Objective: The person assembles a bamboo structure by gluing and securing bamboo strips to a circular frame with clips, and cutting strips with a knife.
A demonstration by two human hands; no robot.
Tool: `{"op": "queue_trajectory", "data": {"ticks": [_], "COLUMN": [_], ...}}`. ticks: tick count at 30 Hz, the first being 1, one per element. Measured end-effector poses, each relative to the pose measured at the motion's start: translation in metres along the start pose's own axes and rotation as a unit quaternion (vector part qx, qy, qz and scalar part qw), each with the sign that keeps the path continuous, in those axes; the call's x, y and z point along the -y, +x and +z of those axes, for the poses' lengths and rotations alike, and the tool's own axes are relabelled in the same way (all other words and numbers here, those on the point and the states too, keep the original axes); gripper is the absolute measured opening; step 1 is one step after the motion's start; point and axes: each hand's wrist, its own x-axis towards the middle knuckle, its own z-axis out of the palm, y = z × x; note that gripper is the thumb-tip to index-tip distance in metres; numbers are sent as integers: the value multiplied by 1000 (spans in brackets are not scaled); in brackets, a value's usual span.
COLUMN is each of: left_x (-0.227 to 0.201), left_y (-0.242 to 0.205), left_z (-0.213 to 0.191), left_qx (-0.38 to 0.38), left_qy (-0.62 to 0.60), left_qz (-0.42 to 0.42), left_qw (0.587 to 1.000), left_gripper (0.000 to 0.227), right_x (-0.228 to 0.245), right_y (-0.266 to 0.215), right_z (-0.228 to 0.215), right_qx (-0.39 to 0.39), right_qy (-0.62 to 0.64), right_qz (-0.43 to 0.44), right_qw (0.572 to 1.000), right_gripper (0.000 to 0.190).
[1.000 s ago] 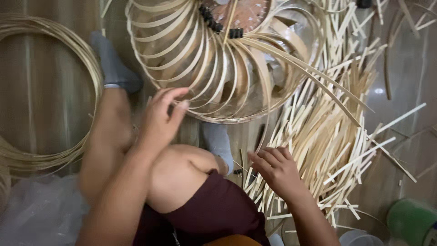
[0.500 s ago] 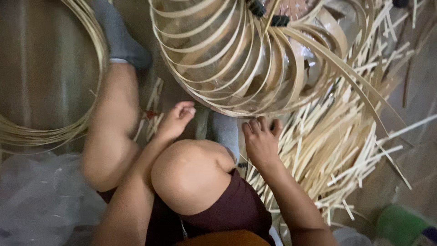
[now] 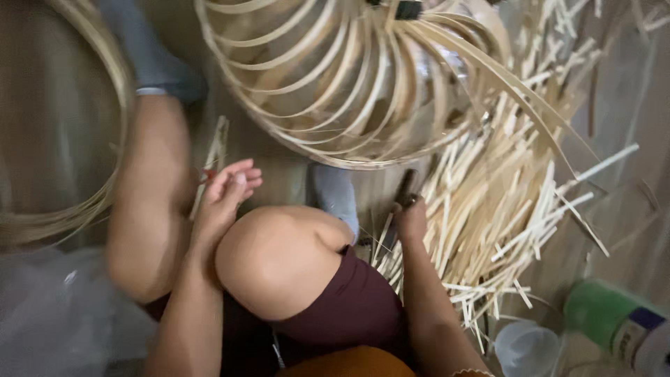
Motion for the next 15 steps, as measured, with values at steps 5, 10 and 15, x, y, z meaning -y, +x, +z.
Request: {"op": "queue_trajectory", "data": {"ticks": [5,10,15], "left_x": [-72,-106,-109], "left_y": [-36,-52,-49], "left_z": [6,44,70], "left_qx": [-62,-26,3], "left_qy": [-84,-180,-157], "left_qz": [100,226,252], "left_qw": [990,957,955], "left_gripper": [38,34,29], "right_x": [23,28,89], "right_y": [-8,-71,-124], "right_z": [-44,-140,-157], "right_qx": [38,12,43], "right_qy": [-89,198,440], "right_qz": [-51,-222,-367], "right_qw": [994,955,819], "right_gripper": [37,26,32]}}
